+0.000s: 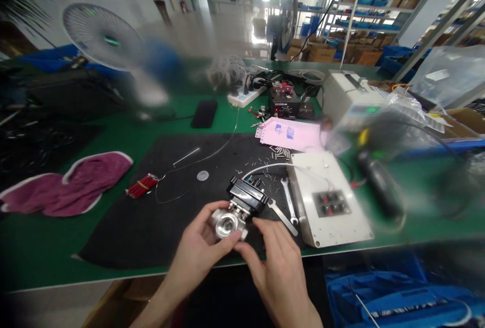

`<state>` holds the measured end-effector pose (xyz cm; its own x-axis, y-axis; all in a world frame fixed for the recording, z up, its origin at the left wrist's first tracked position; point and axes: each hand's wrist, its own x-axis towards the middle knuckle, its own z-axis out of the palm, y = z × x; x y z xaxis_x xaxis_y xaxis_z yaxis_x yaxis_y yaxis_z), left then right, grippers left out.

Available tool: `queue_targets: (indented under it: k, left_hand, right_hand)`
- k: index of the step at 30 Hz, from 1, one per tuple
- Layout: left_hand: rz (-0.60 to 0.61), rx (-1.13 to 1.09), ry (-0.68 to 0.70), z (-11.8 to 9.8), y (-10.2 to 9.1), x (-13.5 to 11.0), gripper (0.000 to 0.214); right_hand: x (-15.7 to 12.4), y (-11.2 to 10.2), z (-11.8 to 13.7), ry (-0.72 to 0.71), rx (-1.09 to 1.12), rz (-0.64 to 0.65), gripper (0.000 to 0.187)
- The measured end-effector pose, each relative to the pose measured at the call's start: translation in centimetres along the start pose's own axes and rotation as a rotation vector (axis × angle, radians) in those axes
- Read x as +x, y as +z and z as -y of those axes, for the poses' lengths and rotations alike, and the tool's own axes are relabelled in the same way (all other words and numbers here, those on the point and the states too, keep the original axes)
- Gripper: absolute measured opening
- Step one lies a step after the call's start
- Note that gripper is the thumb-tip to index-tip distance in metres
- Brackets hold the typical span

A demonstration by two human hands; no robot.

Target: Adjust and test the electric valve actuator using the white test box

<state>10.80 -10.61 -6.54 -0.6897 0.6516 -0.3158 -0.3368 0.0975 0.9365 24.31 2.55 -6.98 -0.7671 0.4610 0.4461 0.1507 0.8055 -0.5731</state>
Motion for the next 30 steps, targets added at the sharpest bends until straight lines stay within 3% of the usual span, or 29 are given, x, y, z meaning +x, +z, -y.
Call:
queue_targets:
  k: [3, 7, 12, 16, 21, 26, 30]
  left_hand:
    - [0.006, 0.014, 0.045, -0.3, -0.7, 0.9, 0.066]
    - [0.011, 0.010, 0.058, -1.1, -1.1, 1.3, 0.066]
    - [0.015, 0.124, 0.090, -1.7, -1.4, 1.9, 0.063]
    - [-0.057, 0.338, 0.124, -1.7, -1.6, 2.2, 0.056]
    - [-0.073, 0.399, 0.109, -1.6, -1.7, 2.1, 0.055]
    - [-0.064, 0.407, 0.126, -1.5, -1.8, 2.0, 0.055]
    - [-0.054, 0.384, 0.197, -1.3, -1.7, 2.0, 0.049]
  right_hand:
    - [0.5, -1.2, -1.4, -0.012, -0.303, -0.017, 0.040]
    - [-0.2, -0.3, -2.7, -0.038, -0.581, 0.048, 0.053]
    - [-1.9, 0.2, -3.0, -0.015, -0.609, 0.078, 0.052]
    - [-3.8, -1.3, -2.9, 0.002, -0.631, 0.098, 0.048]
    - [-6.2, -3.0, -3.0, -0.036, -0.609, 0.146, 0.049]
    - [-8.0, -3.8, -3.4, -0.100, -0.562, 0.069, 0.048]
    - [-8.7, -3.6, -4.1, -0.057, -0.558, -0.058, 0.044]
